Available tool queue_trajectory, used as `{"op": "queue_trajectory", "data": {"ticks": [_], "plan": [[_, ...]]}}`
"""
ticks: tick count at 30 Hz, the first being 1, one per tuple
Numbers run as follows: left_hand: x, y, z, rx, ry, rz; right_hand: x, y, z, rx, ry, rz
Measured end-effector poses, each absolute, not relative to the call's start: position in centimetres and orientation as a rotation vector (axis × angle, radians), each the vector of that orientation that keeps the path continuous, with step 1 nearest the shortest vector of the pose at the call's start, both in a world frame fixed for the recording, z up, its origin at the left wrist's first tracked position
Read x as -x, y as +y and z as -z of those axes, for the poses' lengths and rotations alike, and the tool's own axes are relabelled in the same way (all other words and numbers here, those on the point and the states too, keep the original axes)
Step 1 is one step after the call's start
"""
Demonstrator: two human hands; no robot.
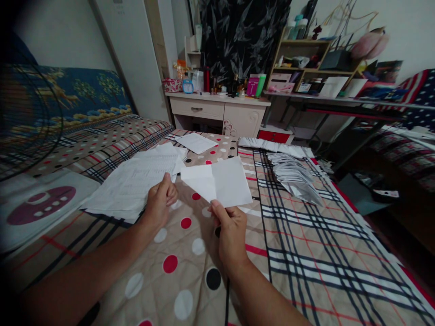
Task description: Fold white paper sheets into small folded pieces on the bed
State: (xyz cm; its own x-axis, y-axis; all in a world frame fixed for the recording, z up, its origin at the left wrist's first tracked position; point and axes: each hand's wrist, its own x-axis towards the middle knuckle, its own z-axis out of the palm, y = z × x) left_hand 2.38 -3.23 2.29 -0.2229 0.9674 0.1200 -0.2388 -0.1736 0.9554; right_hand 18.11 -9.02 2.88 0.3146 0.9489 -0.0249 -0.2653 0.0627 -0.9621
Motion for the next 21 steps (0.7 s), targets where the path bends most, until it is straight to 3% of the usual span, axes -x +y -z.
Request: {"op": "queue_trajectory", "data": {"ticks": [4, 10, 17, 21], "plan": [[-3.7, -4.6, -2.5, -1.264, 0.984, -1.234, -17.7, -9.2, -3.2, 1.152, -0.896, -1.107], [-4.1, -4.6, -2.6, -1.205, 1.074, -1.206, -17.7, -9.4, -2.8, 1.102, -0.996, -1.294], [-1.3, -2.8, -2.1, -1.522, 1.08, -0.695, -21.2, -6.4, -2.5, 1.097, -0.932, -1.056], [-1.3, -2.6, -1.9, -1.683, 1.014, -0.563, -22.5, -5.6, -2.1, 1.352, -1.309, -0.606]]}}
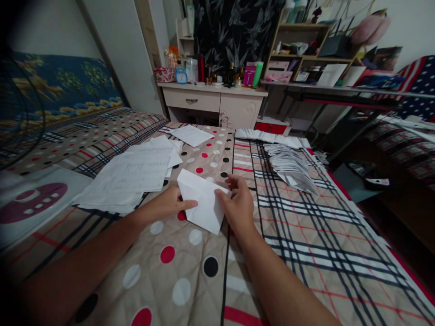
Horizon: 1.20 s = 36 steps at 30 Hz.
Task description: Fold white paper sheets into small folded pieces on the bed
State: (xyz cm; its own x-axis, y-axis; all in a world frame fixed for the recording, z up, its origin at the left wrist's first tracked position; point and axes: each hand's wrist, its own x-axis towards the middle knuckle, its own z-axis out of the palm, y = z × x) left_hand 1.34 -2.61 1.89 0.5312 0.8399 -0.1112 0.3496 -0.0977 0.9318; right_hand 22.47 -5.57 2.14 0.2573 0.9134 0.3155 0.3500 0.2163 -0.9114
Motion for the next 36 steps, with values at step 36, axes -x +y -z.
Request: {"op": "queue_trajectory", "data": {"ticks": [36], "plan": [[-0.3, -2.6, -4.0, -2.184, 0.893, -0.357, -25.7, -5.0, -4.5, 0.869, -2.366, -1.18]]}}
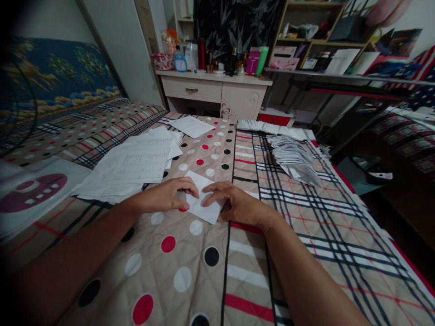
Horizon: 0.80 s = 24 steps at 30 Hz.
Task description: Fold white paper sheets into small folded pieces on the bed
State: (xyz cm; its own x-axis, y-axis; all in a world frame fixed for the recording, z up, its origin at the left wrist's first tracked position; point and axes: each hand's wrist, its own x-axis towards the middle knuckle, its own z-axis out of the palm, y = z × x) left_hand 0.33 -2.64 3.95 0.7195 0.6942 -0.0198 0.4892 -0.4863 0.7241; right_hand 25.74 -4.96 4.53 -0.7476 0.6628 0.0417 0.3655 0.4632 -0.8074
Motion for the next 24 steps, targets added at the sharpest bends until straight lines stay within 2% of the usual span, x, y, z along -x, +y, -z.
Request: {"op": "queue_trajectory", "data": {"ticks": [9, 17, 21, 24], "plan": [[0.0, -2.4, -3.9, -2.195, 0.825, -0.374, -24.1, -5.5, -4.2, 0.982, -2.055, -1.12], [0.0, -2.3, -3.7, -2.183, 0.826, -0.374, -22.5, -6.2, -3.9, 1.186, -2.014, -0.599], [-0.1, -2.4, -3.8, -2.159, 0.837, -0.369, -22.2, -6.6, -4.5, 1.11, -2.082, -0.706], [-0.1, -2.4, -4.0, -2.143, 0.854, -0.362, -22.3, -6.4, -3.8, 1.25, -2.097, -0.775]]}}
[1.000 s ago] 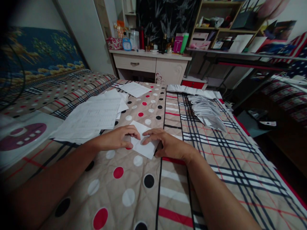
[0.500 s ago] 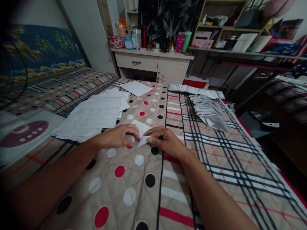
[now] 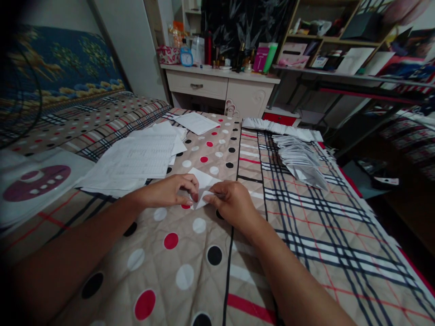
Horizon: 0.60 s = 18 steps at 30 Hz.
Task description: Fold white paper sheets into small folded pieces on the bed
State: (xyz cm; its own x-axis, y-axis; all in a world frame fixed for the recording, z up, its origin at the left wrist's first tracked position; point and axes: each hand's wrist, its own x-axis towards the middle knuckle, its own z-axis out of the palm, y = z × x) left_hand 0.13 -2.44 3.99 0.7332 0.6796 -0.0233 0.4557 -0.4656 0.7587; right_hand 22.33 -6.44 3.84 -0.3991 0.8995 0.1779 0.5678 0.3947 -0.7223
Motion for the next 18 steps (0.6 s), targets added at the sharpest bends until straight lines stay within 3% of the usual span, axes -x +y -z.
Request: {"op": "queue_trajectory", "data": {"ticks": [7, 18], "plan": [[-0.2, -2.4, -3.9, -2.127, 0.861, -0.378, -22.5, -5.5, -2.1, 1.52, -1.895, -0.857], [-0.1, -2.4, -3.4, -2.169, 0.884, -0.421, -21.9, -5.9, -1.9, 1.577, -1.822, -0.77]]}}
